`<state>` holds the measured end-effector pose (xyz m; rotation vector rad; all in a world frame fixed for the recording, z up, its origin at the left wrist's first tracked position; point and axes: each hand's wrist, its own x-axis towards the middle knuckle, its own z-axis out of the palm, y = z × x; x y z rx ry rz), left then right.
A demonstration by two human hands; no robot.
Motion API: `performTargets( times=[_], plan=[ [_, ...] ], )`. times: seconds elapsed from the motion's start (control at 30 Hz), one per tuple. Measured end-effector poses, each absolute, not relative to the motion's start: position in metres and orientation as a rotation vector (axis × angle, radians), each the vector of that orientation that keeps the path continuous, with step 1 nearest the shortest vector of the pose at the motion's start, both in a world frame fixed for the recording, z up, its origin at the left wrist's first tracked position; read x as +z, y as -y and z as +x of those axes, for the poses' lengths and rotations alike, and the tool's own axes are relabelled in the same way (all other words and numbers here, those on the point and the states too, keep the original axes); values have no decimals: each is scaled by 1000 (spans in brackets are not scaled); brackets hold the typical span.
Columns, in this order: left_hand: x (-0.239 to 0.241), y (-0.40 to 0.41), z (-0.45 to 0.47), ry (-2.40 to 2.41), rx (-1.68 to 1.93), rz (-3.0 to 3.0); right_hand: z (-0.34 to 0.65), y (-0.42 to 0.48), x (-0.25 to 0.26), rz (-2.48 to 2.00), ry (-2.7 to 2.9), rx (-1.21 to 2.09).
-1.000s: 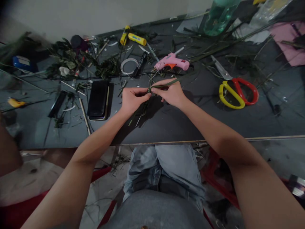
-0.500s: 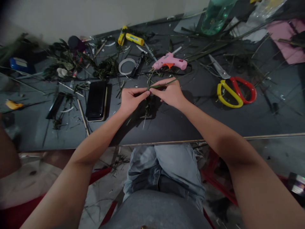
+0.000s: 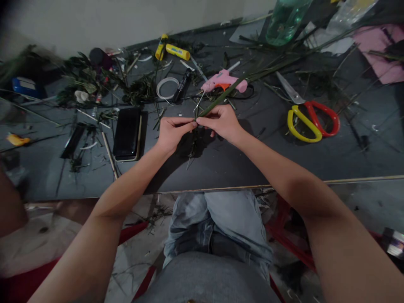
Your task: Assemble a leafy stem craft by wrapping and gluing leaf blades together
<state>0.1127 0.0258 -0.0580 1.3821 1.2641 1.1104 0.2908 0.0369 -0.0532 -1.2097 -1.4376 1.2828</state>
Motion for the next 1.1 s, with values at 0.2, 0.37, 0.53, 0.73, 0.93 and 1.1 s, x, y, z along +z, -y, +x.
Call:
performTargets(
  times=[0.2,0.37,0.53,0.73,0.93,1.1],
  plan=[
    [-54,-20,113,-1256,1129,1387,291,-33,-50,-1178,1515,1171],
    [-54,-22,110,-1223,1136,1328,292,-41,-62,-1209,1430,1214],
    [-56,-39,104,-1226,1002,1100,311,-54,-69,-1329,1459,715],
    [-55,-42,100,-1030,894,988,329,-52,-49,-1331,1855,420],
    [-54,-40,100,-932,985,918,338,-59,-50,-1460,2033,289],
    [-57,-51,94,-959,1105,885,347,-67,-54,-1394,2070,283]
  ],
)
